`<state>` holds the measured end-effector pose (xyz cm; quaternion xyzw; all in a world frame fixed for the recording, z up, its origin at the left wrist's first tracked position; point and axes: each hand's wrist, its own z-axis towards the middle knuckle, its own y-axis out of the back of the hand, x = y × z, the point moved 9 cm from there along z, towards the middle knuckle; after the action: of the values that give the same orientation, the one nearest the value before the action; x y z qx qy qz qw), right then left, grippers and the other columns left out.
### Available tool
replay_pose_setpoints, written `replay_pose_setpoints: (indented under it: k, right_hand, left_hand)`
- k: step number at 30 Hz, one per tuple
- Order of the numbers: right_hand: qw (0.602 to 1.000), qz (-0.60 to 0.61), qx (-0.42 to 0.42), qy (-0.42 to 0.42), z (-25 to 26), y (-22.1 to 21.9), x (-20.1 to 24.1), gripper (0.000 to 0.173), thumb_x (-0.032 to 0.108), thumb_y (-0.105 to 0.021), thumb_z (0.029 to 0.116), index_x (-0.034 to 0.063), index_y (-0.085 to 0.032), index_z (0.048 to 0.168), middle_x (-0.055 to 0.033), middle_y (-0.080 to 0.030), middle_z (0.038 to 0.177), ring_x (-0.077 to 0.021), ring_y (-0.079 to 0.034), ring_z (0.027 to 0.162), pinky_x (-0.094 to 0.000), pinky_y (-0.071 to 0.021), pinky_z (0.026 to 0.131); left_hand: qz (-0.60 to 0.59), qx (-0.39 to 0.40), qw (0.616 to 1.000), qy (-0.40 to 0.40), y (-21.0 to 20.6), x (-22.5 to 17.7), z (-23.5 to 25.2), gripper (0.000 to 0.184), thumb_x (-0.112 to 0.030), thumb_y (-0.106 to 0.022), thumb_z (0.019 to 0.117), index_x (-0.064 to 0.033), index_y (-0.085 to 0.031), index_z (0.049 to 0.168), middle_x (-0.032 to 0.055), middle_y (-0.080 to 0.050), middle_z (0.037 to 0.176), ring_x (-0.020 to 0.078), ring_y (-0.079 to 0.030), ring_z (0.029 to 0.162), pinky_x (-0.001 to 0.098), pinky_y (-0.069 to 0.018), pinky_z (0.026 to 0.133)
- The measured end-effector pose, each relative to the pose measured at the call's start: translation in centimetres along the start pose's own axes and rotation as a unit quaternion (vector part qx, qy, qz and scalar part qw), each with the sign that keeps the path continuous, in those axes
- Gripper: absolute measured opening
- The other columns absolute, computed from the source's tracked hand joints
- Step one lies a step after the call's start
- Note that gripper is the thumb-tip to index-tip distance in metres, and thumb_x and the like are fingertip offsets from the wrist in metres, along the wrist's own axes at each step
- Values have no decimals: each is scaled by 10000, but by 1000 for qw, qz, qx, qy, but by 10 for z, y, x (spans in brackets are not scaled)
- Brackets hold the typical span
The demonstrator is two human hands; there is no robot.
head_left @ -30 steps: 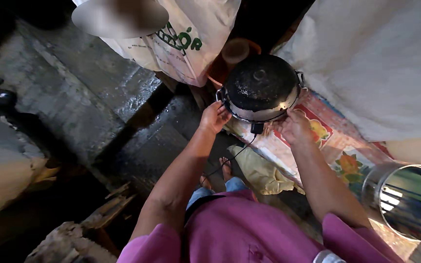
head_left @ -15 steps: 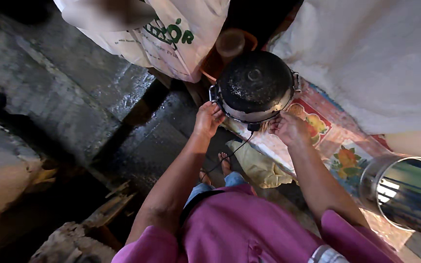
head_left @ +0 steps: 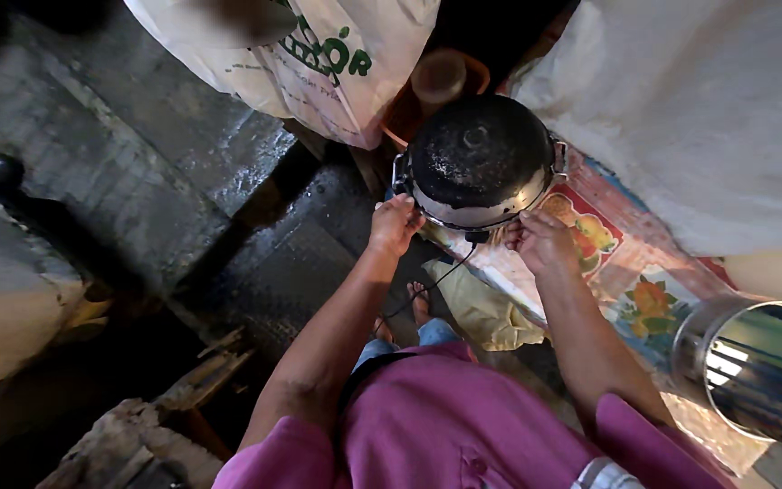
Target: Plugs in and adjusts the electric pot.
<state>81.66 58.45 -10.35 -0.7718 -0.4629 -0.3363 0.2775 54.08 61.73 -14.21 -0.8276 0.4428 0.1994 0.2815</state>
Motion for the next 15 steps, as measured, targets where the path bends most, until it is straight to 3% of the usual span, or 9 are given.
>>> replay_pose_setpoints:
  k: [5, 15]
  right_hand:
    - [999, -25, 23, 26, -11, 1, 6, 168, 84, -466, 1075, 44, -607, 993, -30, -672, 758, -117, -619, 569, -286, -571, 565]
    - [999, -29, -12, -22, 1, 14, -13, 167, 87, -451, 1089, 11, -594, 1048, -58, -663, 767, -141, -633, 577, -301, -582, 577]
  left_hand:
    - [13, 13, 1000, -17, 4, 7, -5, 314, 28, -547, 1004, -15, -525, 1315, 99, -640, 998, 152, -661, 752, 297, -595, 712]
    - [17, 4, 999, -34, 2, 15, 3, 291, 72, -565, 972, -30, -523, 1242, 98, -638, 932, 169, -663, 729, 325, -603, 712]
